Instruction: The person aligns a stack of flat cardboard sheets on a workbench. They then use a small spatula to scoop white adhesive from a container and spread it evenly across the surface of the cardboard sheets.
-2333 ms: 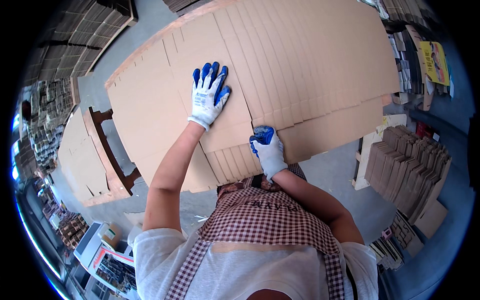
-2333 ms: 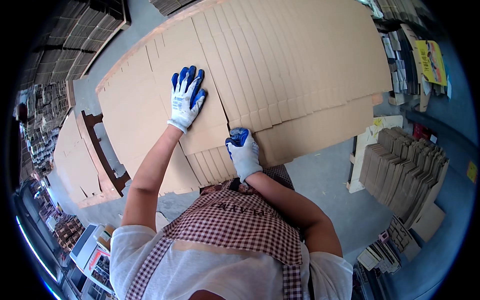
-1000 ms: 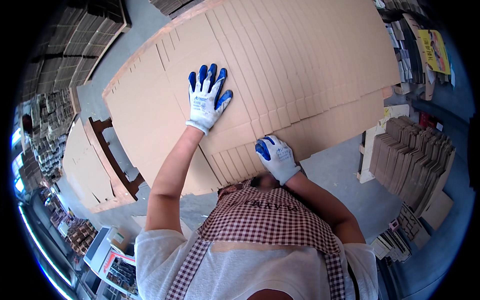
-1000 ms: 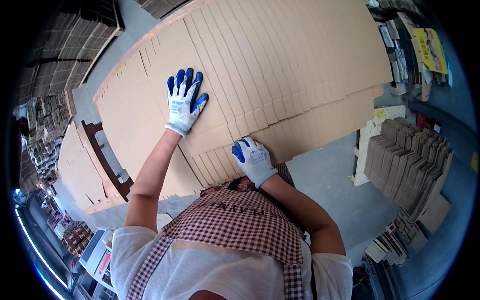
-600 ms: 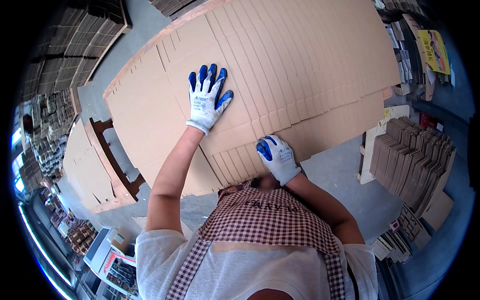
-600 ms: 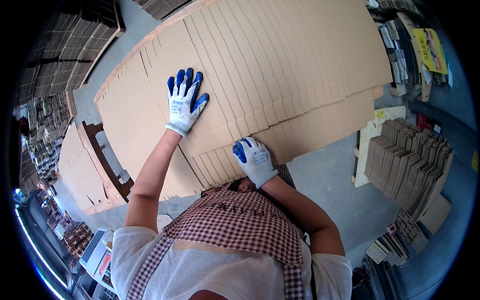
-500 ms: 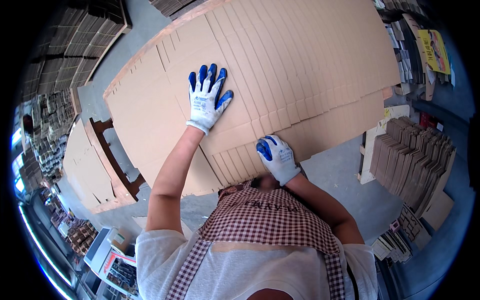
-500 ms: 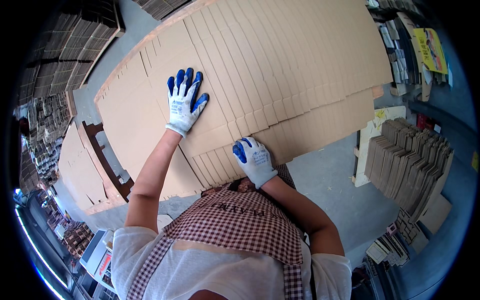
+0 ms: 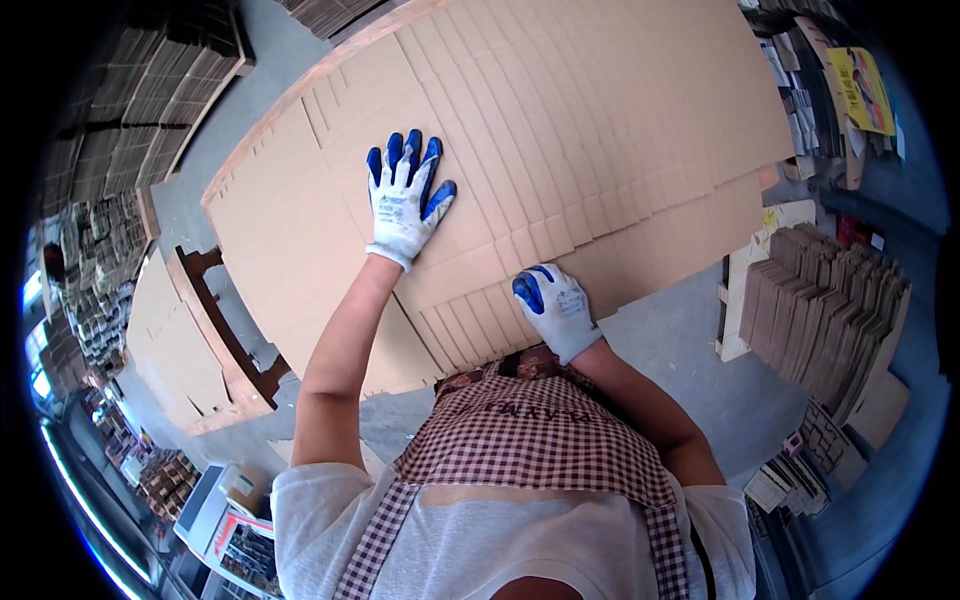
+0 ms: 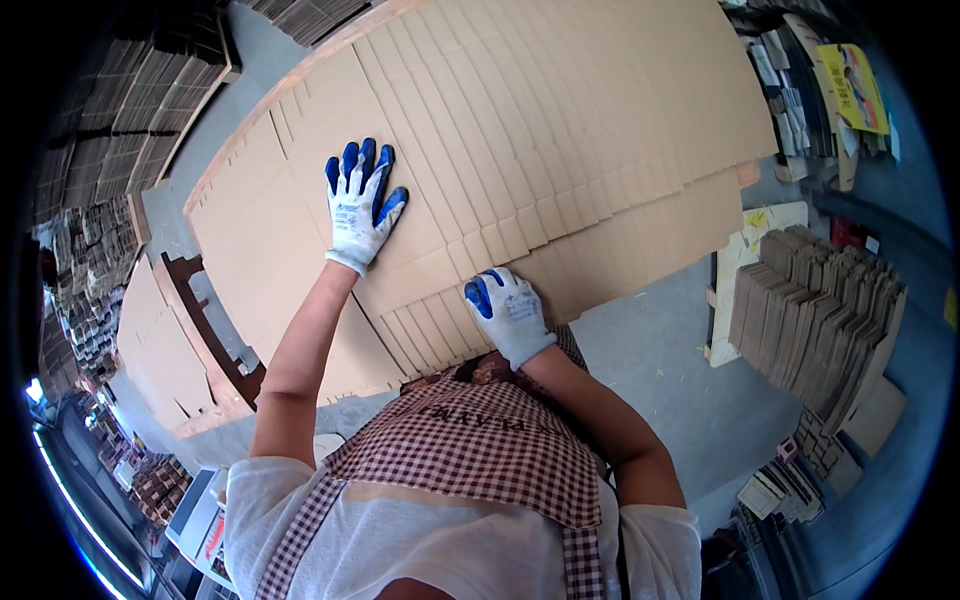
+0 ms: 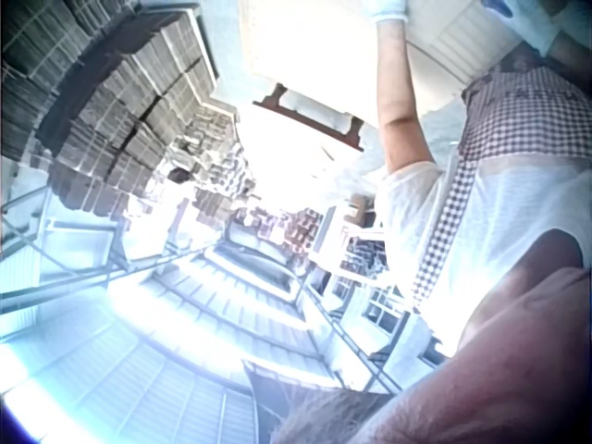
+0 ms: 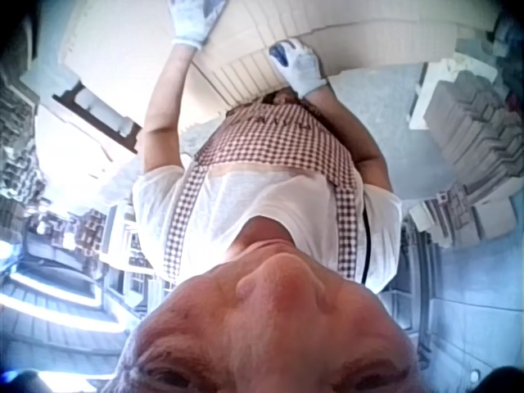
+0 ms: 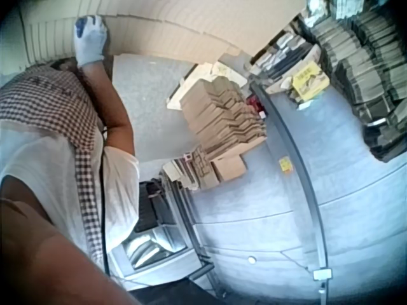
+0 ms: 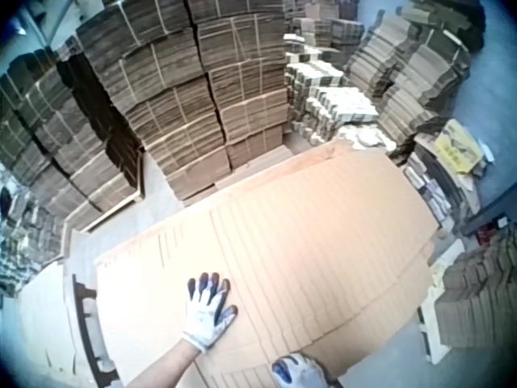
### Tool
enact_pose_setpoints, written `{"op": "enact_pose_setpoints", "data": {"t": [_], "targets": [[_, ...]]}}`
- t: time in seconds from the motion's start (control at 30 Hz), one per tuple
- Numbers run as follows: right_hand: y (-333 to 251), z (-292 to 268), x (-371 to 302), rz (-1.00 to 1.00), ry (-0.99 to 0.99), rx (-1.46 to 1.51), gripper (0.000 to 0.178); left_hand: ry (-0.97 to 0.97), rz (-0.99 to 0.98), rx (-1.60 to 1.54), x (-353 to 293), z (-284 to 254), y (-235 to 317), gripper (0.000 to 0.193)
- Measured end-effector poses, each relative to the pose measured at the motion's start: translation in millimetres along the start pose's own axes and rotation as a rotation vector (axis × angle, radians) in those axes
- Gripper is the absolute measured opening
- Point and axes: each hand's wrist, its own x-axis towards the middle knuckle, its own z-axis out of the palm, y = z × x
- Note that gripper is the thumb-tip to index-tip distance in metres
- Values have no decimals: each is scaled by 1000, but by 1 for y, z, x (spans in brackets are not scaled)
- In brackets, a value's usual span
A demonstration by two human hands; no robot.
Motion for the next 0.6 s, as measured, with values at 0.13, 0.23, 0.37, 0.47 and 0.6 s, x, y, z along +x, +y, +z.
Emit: {"op": "enact_pose_setpoints", "data": {"t": [0.13, 0.23, 0.37, 0.47, 0.6], "targets": [[-4, -10, 3, 37, -37, -11, 31, -8, -1, -4, 0, 0, 1, 66], [-3, -20, 3, 34, -16, 14, 31, 1, 1, -2, -1, 0, 0, 66], [-3, -23, 3, 11, 131, 126, 32, -1, 16, -16, 1, -4, 2, 66], [-8, -21, 4, 31, 131, 142, 38, -1, 40, -3, 9, -15, 9, 65], [-16, -11, -3, 63, 39, -10, 46, -28, 54, -4, 19, -11, 17, 64]]}}
